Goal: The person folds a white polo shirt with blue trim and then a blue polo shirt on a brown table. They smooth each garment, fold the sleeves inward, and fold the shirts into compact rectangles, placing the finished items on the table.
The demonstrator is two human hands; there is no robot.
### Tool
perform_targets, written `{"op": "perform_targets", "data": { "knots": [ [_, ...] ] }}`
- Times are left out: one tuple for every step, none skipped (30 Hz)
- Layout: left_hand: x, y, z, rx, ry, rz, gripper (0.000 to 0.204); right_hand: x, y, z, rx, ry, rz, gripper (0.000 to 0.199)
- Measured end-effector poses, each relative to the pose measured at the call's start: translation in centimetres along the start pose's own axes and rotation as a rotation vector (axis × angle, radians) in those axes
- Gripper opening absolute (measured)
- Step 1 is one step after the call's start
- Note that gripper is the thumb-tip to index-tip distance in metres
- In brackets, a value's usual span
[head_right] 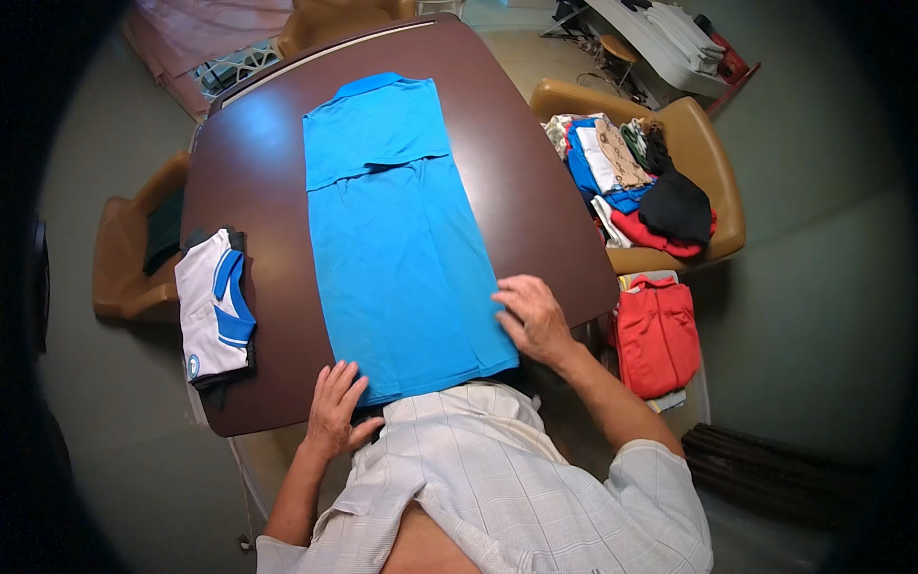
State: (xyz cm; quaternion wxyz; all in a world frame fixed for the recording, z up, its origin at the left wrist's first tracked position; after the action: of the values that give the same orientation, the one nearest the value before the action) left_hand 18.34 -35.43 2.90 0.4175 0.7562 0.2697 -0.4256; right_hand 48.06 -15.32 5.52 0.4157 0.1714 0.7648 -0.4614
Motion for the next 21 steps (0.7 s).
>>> {"op": "perform_targets", "data": {
  "knots": [
    [0.4, 0.1, 0.8, 0.003, -0.019, -0.016, 0.070, 0.1, -0.4, 1.5, -0.009, -0.058, 0.001, 0.041],
    [0.9, 0.0, 1.5, 0.005, -0.038, -0.032, 0.071, 0.4, -0.6, 3.1, -0.004, -0.130, 0.015, 0.048],
    [1.1, 0.1, 1.7, 0.008, -0.055, -0.049, 0.072, 0.8, -0.8, 4.5, 0.000, -0.200, 0.028, 0.055],
    [0.9, 0.1, 1.7, -0.007, -0.041, -0.029, 0.070, 1.4, -0.9, 5.6, 0.015, -0.250, 0.088, 0.066],
    [1.1, 0.0, 1.8, 0.008, -0.029, -0.056, 0.069, 1.6, -0.9, 6.4, 0.043, -0.273, 0.127, 0.069],
    [1.5, -0.3, 2.3, 0.022, -0.016, -0.084, 0.068, 1.8, -0.9, 7.0, 0.065, -0.257, 0.146, 0.069],
    [1.4, -0.3, 3.1, 0.024, 0.010, -0.120, 0.068, 2.4, -1.1, 7.1, 0.067, -0.243, 0.169, 0.071],
    [1.2, -0.4, 2.6, 0.020, 0.050, -0.104, 0.064, 2.4, -0.7, 7.5, 0.058, -0.177, 0.180, 0.070],
    [1.3, -0.5, 2.3, 0.030, 0.067, -0.107, 0.060, 2.7, 0.0, 7.9, 0.047, -0.113, 0.190, 0.070],
    [1.4, -0.6, 2.3, 0.032, 0.087, -0.114, 0.055, 2.7, 0.1, 7.9, 0.027, -0.051, 0.197, 0.070],
    [1.4, -0.6, 2.3, 0.033, 0.108, -0.122, 0.051, 2.8, 0.4, 8.0, 0.020, -0.022, 0.179, 0.067],
    [1.3, -0.6, 2.3, 0.035, 0.124, -0.118, 0.047, 2.7, 0.7, 8.1, 0.012, 0.007, 0.160, 0.065],
    [1.2, -0.5, 2.4, 0.035, 0.140, -0.117, 0.043, 2.6, 0.7, 8.0, 0.001, 0.035, 0.139, 0.063],
    [1.0, -0.5, 2.4, 0.034, 0.156, -0.115, 0.040, 2.5, 0.6, 8.0, -0.010, 0.039, 0.121, 0.060],
    [0.9, -0.6, 2.4, 0.040, 0.173, -0.122, 0.037, 2.4, 0.5, 8.0, -0.021, 0.041, 0.107, 0.056],
    [0.8, -0.7, 2.4, 0.045, 0.190, -0.129, 0.035, 2.2, 0.5, 7.8, -0.032, 0.043, 0.094, 0.053],
    [0.7, -0.8, 2.3, 0.051, 0.207, -0.135, 0.032, 2.1, 0.5, 7.6, -0.035, 0.033, 0.093, 0.052],
    [0.5, -0.7, 2.1, 0.049, 0.221, -0.126, 0.031, 1.9, 0.5, 7.5, -0.035, 0.019, 0.093, 0.050],
    [0.3, -0.7, 1.8, 0.047, 0.234, -0.117, 0.029, 1.7, 0.5, 7.4, -0.033, 0.005, 0.093, 0.049],
    [0.0, -0.7, 1.5, 0.047, 0.248, -0.107, 0.027, 1.6, 0.8, 7.3, -0.016, -0.010, 0.065, 0.047],
    [-0.3, -1.0, 1.4, 0.028, 0.263, -0.069, 0.025, 1.7, 0.9, 7.1, 0.001, -0.024, 0.035, 0.045]
  ]
}}
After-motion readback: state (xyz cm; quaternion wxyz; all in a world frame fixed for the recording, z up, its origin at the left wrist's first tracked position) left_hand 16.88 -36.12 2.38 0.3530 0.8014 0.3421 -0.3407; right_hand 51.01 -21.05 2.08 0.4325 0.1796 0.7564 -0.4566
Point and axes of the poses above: each hand's wrist, its own z-axis away from the middle knuckle, its own x-axis out of the palm, y = z × x, the point moved 9 cm from there along -z, towards the middle knuckle, and after that the axes turned 12 degrees about x, right-handed, at the moved point
